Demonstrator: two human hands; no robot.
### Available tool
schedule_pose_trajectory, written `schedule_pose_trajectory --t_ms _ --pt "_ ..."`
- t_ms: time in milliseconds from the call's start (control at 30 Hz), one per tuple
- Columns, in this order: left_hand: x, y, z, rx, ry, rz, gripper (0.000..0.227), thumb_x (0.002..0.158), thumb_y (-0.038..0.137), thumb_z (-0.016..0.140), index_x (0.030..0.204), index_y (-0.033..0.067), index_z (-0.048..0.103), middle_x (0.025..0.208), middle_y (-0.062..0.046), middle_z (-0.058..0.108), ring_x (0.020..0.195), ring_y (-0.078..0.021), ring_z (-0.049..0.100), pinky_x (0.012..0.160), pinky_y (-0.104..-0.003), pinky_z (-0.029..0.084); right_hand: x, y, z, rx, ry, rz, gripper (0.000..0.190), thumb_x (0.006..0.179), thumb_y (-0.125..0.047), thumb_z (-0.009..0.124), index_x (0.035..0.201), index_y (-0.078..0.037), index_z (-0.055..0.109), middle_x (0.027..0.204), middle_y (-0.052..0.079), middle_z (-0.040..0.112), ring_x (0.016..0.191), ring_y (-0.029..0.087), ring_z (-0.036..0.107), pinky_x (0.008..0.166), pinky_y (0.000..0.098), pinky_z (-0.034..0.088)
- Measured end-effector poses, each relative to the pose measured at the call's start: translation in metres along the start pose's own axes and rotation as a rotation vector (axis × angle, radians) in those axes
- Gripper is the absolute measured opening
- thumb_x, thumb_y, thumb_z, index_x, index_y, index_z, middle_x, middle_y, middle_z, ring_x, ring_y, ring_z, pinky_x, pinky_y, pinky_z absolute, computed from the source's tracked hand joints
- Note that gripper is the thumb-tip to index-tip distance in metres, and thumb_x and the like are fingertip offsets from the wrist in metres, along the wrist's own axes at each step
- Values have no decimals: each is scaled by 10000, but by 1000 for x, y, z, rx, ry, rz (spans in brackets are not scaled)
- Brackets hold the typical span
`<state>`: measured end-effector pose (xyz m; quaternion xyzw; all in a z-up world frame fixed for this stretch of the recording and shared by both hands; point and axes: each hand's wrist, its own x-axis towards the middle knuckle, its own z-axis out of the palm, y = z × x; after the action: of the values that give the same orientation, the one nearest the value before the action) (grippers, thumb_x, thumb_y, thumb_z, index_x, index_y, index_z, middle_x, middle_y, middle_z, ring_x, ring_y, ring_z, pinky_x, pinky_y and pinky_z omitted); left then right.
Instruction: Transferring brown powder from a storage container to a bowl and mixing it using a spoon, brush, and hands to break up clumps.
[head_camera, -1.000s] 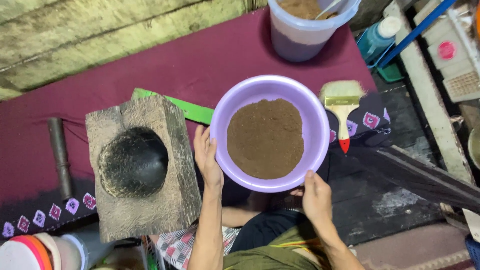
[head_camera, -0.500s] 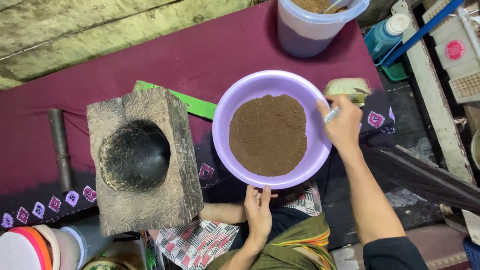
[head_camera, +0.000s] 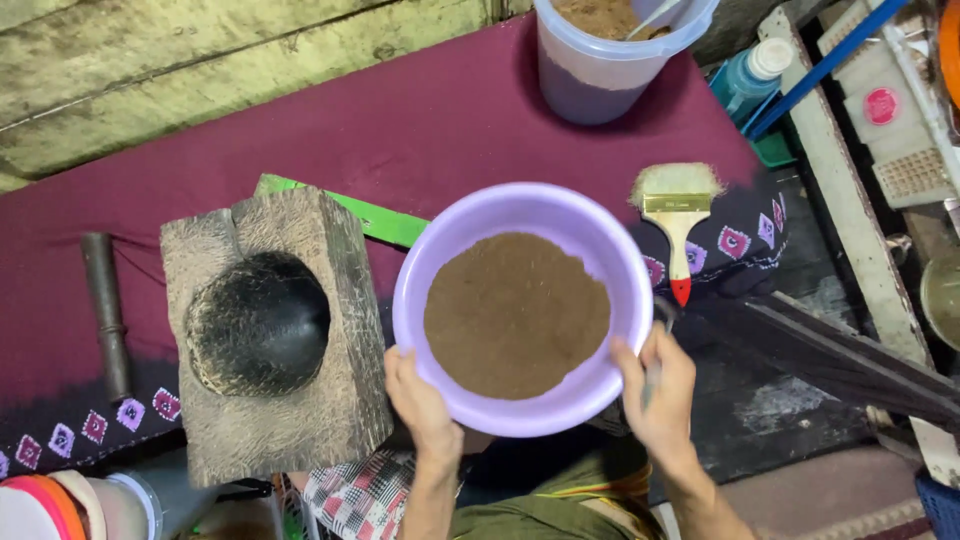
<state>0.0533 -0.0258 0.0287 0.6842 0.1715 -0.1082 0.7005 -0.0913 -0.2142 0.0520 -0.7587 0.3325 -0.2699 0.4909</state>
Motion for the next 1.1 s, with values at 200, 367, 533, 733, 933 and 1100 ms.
schedule_pose_trajectory --t_ms 200,367,533,733,933,1100 --pt "12 8 0 141 -274 106 91 997 73 548 954 -5 566 809 -57 516 700 -118 464 656 -272 443 -11 27 -10 145 61 111 196 846 -17 729 788 -43 543 691 -12 494 599 73 411 565 198 377" --pt "48 4 21 140 -128 125 162 959 104 671 850 84 553 726 12 475 658 -86 429 567 -246 416 -2 50 13 46 91 19 518 870 -73 812 628 -76 354 701 123 639 577 180 573 571 308 464" --pt "79 -18 17 44 -140 178 95 948 106 717 935 67 631 805 -19 598 770 -91 516 690 -241 468 -13 60 33 67 103 16 525 902 -100 796 597 -89 369 678 95 622 587 181 578 602 309 471" --pt "63 -26 4 -174 -258 142 365 958 122 610 1272 -50 542 1179 -158 610 1063 -185 573 1004 -300 439 -2 28 14 -246 84 -18 165 865 -121 740 765 -16 663 581 48 543 484 178 462 495 318 412" --pt "-15 -89 -14 227 -86 213 207 986 229 533 1016 24 522 1030 -97 537 967 -210 517 969 -344 442 109 39 3 -491 225 -303 286 985 -136 761 796 16 612 772 152 608 633 334 545 638 435 451" --pt "-52 -65 10 177 -180 101 239 1009 195 544 1151 4 566 869 -79 607 749 -123 553 723 -278 498 192 54 39 -271 -126 -301 346 964 -146 789 724 9 595 685 96 638 566 198 527 572 335 456"
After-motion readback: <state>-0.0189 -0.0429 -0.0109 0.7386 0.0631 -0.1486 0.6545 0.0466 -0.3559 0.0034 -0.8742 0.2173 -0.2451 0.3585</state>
